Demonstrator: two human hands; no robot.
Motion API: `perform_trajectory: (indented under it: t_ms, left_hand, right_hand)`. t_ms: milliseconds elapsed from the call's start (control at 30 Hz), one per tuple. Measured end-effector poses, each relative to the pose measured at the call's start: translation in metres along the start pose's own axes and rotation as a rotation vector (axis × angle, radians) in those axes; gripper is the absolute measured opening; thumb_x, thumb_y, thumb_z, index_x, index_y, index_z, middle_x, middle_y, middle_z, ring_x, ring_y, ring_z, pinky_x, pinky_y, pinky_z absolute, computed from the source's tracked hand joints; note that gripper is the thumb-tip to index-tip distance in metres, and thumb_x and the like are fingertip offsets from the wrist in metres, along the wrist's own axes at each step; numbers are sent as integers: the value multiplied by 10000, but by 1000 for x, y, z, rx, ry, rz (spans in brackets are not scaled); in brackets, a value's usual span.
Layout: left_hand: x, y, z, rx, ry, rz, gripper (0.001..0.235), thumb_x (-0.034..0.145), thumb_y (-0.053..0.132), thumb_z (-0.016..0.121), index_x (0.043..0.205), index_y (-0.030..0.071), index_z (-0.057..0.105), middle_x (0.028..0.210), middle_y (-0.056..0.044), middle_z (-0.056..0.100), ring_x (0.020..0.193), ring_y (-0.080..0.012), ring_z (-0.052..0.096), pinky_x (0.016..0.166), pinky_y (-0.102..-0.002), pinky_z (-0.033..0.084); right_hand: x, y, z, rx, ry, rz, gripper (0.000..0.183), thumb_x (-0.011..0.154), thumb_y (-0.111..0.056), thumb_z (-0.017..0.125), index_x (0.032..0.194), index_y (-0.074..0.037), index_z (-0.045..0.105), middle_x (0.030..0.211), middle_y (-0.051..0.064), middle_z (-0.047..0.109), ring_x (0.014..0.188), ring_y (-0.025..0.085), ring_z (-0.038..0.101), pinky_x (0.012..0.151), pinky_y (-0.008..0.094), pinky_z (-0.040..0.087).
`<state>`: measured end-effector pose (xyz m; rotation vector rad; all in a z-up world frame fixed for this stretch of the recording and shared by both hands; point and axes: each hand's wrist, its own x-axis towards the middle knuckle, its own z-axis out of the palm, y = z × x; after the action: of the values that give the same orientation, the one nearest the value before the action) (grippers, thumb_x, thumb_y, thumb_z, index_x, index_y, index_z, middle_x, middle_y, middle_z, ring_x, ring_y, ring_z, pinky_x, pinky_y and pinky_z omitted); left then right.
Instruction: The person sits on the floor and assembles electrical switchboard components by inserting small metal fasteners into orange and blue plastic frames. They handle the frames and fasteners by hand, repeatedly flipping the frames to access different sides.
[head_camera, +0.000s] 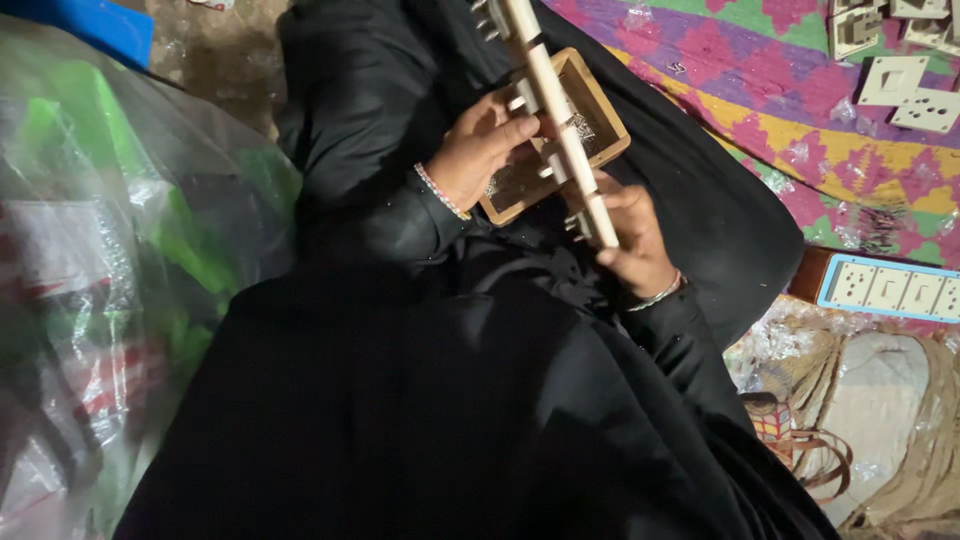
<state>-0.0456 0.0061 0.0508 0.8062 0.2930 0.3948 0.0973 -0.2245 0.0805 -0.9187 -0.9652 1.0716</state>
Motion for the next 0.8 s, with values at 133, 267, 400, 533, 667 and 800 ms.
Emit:
perform_trajectory:
  t_ms: [133, 267, 400, 533, 667, 800]
  left_hand:
    - [-6, 2, -5, -202, -50, 0, 508, 966, 150, 796, 1389, 15, 549, 1306, -88, 643, 1262, -202, 610, 1148, -388, 472]
    - [-11, 11, -9, -235, -293, -6, 501, 963, 57, 739, 1428, -4, 560, 1364, -111, 658, 1284, -221, 625, 1158, -385, 490]
    - [-19, 12, -2, -213, -404, 13, 596, 913, 1, 741, 1465, 37, 519, 1398, -104, 643, 1297, -219, 613, 1152, -387, 494]
    - [-17, 8, 8, -211, -442, -54, 702, 881, -1, 763, 1516, 64, 469, 1439, -83, 601, 1381, -220, 569, 1203, -416, 484]
    - [-10, 17, 7, 191, -450, 148, 674, 896, 40, 789, 1502, 48, 496, 1421, -98, 581, 1373, -229, 548, 1185, -394, 470]
    - [7, 37, -8, 452, -362, 187, 574, 962, 139, 758, 1479, 66, 521, 1451, -85, 605, 1387, -224, 570, 1209, -374, 478]
  right_hand:
    - [2, -8, 18, -369, -13, 22, 621, 840, -50, 745, 1391, -110, 462, 1665, 213, 337, 1543, 316, 356, 1298, 434, 272]
    - [5, -17, 38, -725, 72, 77, 848, 761, -69, 838, 1482, -61, 393, 1679, 252, 267, 1583, 368, 310, 1282, 461, 297]
    - [19, -20, 52, -791, 180, 204, 1197, 718, -206, 942, 1621, -40, 174, 1571, 204, 441, 1487, 322, 476, 1234, 421, 393]
    - [28, -16, 64, -866, 245, 124, 1297, 697, -177, 966, 1630, 1, 82, 1620, 262, 365, 1518, 376, 404, 1226, 430, 370]
    - [25, -16, 62, -833, 347, 94, 1231, 711, -114, 927, 1650, -11, 137, 1607, 220, 427, 1522, 333, 454, 1246, 420, 401]
    - [18, -19, 39, -845, 420, -46, 1152, 775, -75, 968, 1623, -40, 189, 1570, 175, 415, 1482, 264, 467, 1256, 373, 421]
